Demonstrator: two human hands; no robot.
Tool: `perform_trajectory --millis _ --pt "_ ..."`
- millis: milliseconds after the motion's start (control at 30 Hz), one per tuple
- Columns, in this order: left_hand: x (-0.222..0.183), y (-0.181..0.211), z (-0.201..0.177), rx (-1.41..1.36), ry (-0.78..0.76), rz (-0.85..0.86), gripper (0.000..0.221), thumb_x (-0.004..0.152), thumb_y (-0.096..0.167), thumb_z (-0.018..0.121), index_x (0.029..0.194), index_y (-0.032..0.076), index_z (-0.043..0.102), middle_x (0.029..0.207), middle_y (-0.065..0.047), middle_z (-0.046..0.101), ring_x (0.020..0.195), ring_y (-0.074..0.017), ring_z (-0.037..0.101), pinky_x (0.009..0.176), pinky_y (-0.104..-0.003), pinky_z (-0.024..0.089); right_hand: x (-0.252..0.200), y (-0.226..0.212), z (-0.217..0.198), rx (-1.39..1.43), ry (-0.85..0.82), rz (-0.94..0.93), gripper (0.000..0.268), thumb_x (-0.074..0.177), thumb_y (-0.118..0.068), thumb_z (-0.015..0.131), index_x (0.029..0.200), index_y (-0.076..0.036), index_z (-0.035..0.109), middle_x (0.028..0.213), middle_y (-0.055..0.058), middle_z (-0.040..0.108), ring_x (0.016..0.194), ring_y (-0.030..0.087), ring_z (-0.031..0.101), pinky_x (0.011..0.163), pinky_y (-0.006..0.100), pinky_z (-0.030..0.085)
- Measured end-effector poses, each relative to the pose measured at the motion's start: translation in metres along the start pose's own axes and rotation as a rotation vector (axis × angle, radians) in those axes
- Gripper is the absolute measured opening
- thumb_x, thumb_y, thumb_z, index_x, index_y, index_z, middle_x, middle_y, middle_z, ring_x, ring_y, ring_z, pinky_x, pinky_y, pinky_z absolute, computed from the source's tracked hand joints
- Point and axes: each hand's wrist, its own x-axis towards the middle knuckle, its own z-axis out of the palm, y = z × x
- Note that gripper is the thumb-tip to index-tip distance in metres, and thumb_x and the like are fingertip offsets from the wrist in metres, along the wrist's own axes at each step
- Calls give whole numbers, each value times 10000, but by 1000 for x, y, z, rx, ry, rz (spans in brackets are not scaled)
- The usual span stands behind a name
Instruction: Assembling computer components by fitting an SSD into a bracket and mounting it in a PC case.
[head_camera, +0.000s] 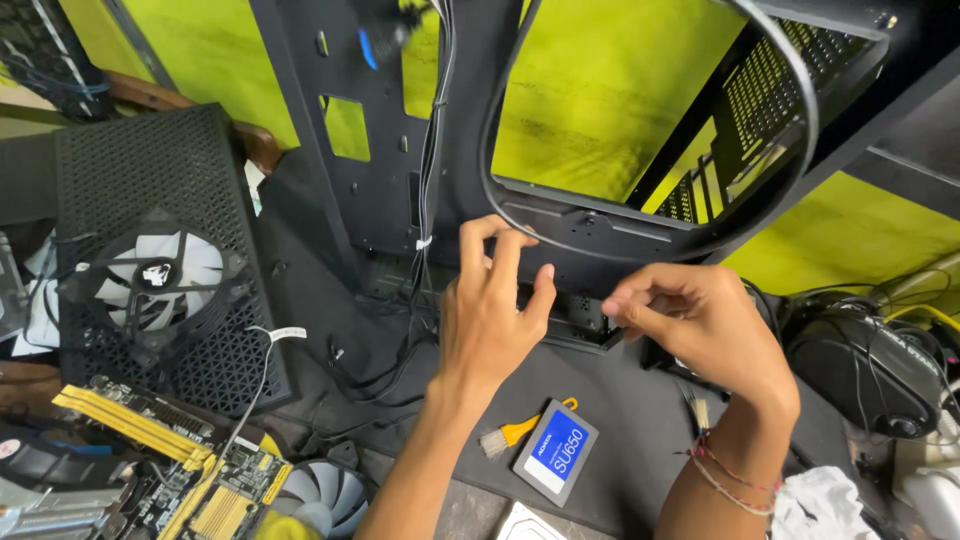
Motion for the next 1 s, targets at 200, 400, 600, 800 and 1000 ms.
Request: perform_trajectory --millis 200,400,600,800,1000 --pt "0 -3 0 93 12 34 110 736 145 578 713 99 480 975 -80 384 443 -206 454 329 -344 346 4 -2 4 -72 7 95 147 766 -98 550 735 -34 679 576 45 674 516 84 635 543 198 481" --pt "-1 6 -9 164 -84 28 139 744 170 592 783 90 486 1019 -90 376 425 -266 505 300 -367 390 2 1 6 -28 -30 16 124 782 -107 553 799 -59 667 558 36 641 509 79 600 533 193 476" --pt "-9 29 -29 96 -254 -38 214 723 187 617 871 90 498 1086 -74 372 677 -372 605 536 -518 497 -22 12 -9 -16 -83 -111 122 752 -50 543 794 -44 657 585 99 665 591 148 649 610 314 533" --pt "-25 62 -46 -62 -432 29 117 753 203 523 693 116 472 922 4 530 691 -296 622 524 -437 500 -68 6 -30 -59 -42 -19 126 805 -78 517 762 -22 621 558 106 639 548 154 596 589 318 511" --pt "-60 81 -46 -138 -692 92 169 732 186 522 887 128 488 1007 -49 491 678 -411 591 580 -529 476 -122 -6 -8 -170 -220 42 103 740 -95 559 823 -60 610 599 93 669 589 196 643 600 348 527"
